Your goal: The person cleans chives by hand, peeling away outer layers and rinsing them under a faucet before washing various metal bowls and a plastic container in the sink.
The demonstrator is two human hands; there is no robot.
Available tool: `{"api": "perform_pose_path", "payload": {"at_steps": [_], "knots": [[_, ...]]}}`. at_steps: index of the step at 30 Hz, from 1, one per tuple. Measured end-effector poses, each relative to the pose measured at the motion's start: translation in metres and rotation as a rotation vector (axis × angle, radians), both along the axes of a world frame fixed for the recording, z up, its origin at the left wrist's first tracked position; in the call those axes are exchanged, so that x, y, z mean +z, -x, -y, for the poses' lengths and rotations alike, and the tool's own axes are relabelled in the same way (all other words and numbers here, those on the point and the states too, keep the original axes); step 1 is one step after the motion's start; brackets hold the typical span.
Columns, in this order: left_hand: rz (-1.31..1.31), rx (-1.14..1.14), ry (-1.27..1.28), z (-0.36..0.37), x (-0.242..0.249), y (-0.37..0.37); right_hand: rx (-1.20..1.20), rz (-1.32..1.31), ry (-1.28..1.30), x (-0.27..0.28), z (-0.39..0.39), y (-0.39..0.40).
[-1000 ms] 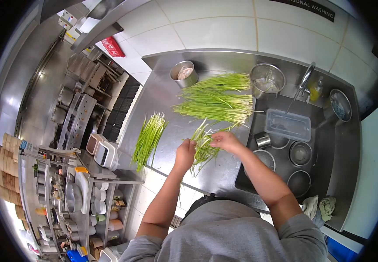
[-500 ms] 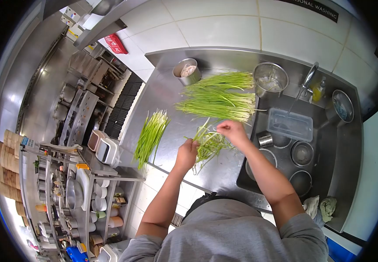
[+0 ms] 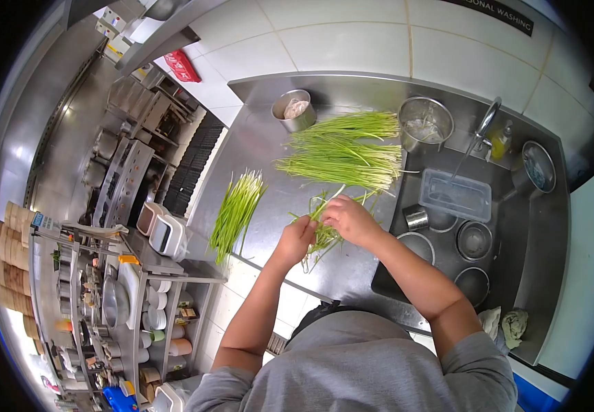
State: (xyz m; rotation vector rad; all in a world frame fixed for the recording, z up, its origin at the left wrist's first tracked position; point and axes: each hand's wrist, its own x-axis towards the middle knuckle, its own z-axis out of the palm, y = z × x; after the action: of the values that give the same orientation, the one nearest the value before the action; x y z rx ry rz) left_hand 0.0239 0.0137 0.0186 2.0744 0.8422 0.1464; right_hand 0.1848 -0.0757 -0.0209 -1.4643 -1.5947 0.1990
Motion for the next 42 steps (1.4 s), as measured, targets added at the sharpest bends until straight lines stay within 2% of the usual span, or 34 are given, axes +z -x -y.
{"api": "perform_pose_path", "payload": {"at_steps": [5, 7, 12, 15, 18, 22, 24, 27, 30, 32, 34, 37, 41, 42], "knots": [[0.095, 0.109, 0.312, -0.009, -0.021, 0.006, 0.059, 0.126, -0.078, -0.001, 0.0, 0.003], [0.083, 0.124, 0.416, -0.008, -0.014, 0.005, 0.056, 0.182, -0.098, 0.001, 0.0, 0.004], [0.072, 0.132, 0.461, -0.003, -0.004, 0.002, 0.001, 0.366, -0.223, 0.02, 0.009, 0.006], [0.055, 0.177, 0.478, 0.0, -0.006, 0.0, -0.023, 0.363, -0.261, 0.02, 0.01, 0.008], [0.056, 0.184, 0.414, -0.002, -0.007, 0.002, -0.027, 0.021, -0.201, 0.014, 0.007, 0.006], [0.066, 0.169, 0.379, -0.01, -0.005, 0.014, -0.285, -0.665, -0.142, -0.002, 0.002, -0.013], [0.06, 0.183, 0.253, -0.014, -0.006, 0.023, -0.36, -1.075, -0.121, -0.009, 0.003, -0.032], [-0.006, 0.191, 0.057, -0.025, -0.004, 0.036, -0.483, -0.926, 0.083, -0.039, 0.009, -0.049], [-0.061, 0.175, -0.129, -0.027, 0.002, 0.038, -0.354, -0.2, 0.165, -0.063, 0.013, -0.043], [-0.087, 0.103, -0.314, -0.02, 0.007, 0.034, -0.159, -0.29, 0.069, -0.037, 0.007, -0.032], [-0.151, 0.039, -0.352, -0.008, 0.014, 0.024, -0.013, -0.332, 0.042, -0.017, -0.004, -0.017], [-0.176, -0.013, -0.345, 0.003, 0.014, 0.015, 0.159, -0.479, 0.393, 0.011, -0.007, 0.004], [-0.123, 0.006, -0.24, 0.001, 0.019, 0.016, 0.185, -0.758, 0.36, -0.007, -0.015, -0.007], [-0.108, 0.008, -0.216, 0.002, 0.019, 0.018, 0.187, -0.679, 0.376, -0.001, -0.014, -0.004]]}}
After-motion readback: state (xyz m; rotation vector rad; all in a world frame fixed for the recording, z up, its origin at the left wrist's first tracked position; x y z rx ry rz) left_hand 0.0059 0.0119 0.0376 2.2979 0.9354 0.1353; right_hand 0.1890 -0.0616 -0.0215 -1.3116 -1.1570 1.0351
